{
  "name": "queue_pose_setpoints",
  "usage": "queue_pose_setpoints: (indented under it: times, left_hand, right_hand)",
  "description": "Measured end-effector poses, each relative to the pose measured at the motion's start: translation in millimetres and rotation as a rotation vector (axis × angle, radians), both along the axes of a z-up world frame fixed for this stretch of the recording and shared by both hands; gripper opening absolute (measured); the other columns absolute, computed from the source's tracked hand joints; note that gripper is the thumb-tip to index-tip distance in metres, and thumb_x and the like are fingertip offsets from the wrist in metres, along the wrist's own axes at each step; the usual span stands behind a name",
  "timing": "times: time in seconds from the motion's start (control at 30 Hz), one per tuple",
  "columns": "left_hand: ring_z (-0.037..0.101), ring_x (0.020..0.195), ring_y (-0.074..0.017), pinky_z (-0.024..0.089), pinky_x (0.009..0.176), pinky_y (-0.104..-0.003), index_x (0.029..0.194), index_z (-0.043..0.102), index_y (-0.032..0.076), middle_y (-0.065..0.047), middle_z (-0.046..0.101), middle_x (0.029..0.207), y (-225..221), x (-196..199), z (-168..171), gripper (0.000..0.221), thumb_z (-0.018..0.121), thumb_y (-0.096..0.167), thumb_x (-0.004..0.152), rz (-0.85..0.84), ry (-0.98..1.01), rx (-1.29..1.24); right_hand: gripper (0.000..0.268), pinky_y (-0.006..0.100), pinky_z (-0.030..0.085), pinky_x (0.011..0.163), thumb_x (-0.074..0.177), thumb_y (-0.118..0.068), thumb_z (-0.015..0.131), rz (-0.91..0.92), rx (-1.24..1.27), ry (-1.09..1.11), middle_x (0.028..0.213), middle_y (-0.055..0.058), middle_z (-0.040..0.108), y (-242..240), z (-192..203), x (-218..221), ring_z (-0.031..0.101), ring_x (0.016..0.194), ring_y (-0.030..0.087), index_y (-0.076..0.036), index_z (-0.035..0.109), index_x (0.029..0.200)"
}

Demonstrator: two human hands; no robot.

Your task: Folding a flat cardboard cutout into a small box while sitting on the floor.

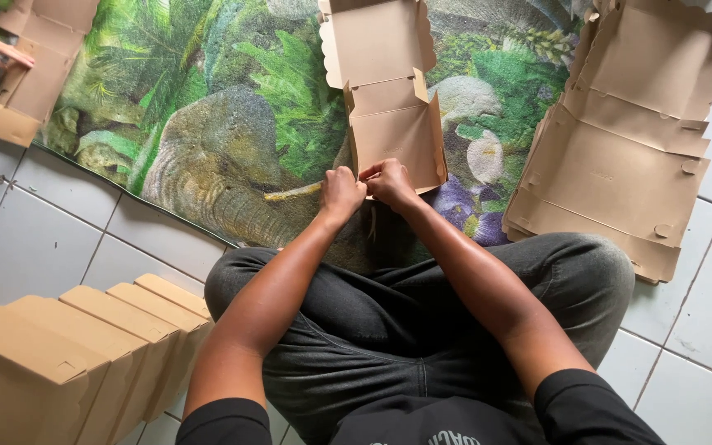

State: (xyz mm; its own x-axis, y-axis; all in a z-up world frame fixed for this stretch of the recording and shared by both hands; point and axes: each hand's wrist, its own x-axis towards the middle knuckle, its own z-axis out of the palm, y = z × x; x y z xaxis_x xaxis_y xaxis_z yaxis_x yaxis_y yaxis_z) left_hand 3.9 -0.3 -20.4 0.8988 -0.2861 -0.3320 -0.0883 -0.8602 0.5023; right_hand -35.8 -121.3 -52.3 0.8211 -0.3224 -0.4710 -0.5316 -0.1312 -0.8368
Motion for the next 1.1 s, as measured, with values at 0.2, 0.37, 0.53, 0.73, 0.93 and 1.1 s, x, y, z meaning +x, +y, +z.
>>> queue_pose_setpoints:
  times: [0.2, 0.37, 0.53, 0.73, 0.93, 1.1]
  left_hand:
    - [0.069, 0.089, -0.0488, 0.056, 0.073, -0.057, 0.077, 0.072, -0.005, -0.03, 0.07, 0.083, 2, 9, -1, 0.024, 0.059, 0.015, 0.075, -0.007, -0.034, -0.005]
    - [0.07, 0.088, -0.0471, 0.057, 0.073, -0.057, 0.078, 0.073, -0.003, -0.028, 0.071, 0.082, 6, 5, -4, 0.025, 0.058, 0.015, 0.069, -0.023, -0.026, 0.029]
    - [0.068, 0.097, -0.0451, 0.056, 0.078, -0.055, 0.091, 0.073, -0.005, -0.027, 0.071, 0.093, 10, 11, -6, 0.037, 0.057, 0.021, 0.07, 0.029, 0.073, 0.015]
    - [0.068, 0.101, -0.0422, 0.056, 0.082, -0.052, 0.097, 0.073, -0.004, -0.025, 0.071, 0.099, 8, 16, -16, 0.042, 0.056, 0.023, 0.071, 0.071, 0.131, 0.033]
    - [0.066, 0.106, -0.042, 0.055, 0.084, -0.052, 0.1, 0.073, -0.003, -0.025, 0.071, 0.103, 12, 10, -14, 0.044, 0.055, 0.027, 0.073, 0.064, 0.164, 0.045]
    - [0.065, 0.109, -0.0422, 0.054, 0.089, -0.052, 0.098, 0.074, -0.001, -0.025, 0.071, 0.106, 13, 6, 14, 0.044, 0.055, 0.028, 0.072, 0.033, 0.164, 0.079]
  right_hand:
    - [0.027, 0.035, 0.058, 0.074, 0.072, -0.016, 0.073, 0.124, -0.191, -0.052, 0.083, 0.002, 0.076, -19, -20, 11, 0.074, 0.082, 0.02, -0.02, 0.078, 0.099]
    - [0.02, 0.035, 0.06, 0.066, 0.087, -0.002, 0.069, -0.021, -0.119, -0.407, 0.09, 0.021, 0.072, -68, 63, 2, 0.071, 0.077, 0.023, 0.0, 0.073, 0.106]
    - [0.02, 0.036, 0.056, 0.069, 0.086, -0.018, 0.072, 0.041, -0.407, -0.353, 0.087, 0.01, 0.073, -135, 119, -30, 0.07, 0.081, 0.019, -0.01, 0.075, 0.104]
    - [0.02, 0.044, 0.055, 0.072, 0.091, -0.02, 0.068, 0.128, -0.527, -0.103, 0.087, 0.016, 0.073, -163, 87, -63, 0.071, 0.08, 0.028, -0.006, 0.074, 0.104]
    - [0.041, 0.054, 0.052, 0.084, 0.09, -0.038, 0.067, 0.251, -0.52, 0.034, 0.097, 0.023, 0.073, -115, 85, -52, 0.068, 0.1, 0.042, 0.0, 0.073, 0.105]
    - [0.037, 0.055, 0.055, 0.08, 0.076, -0.035, 0.069, 0.304, -0.787, 0.226, 0.086, 0.021, 0.073, -124, 24, -37, 0.07, 0.092, 0.041, -0.003, 0.075, 0.092]
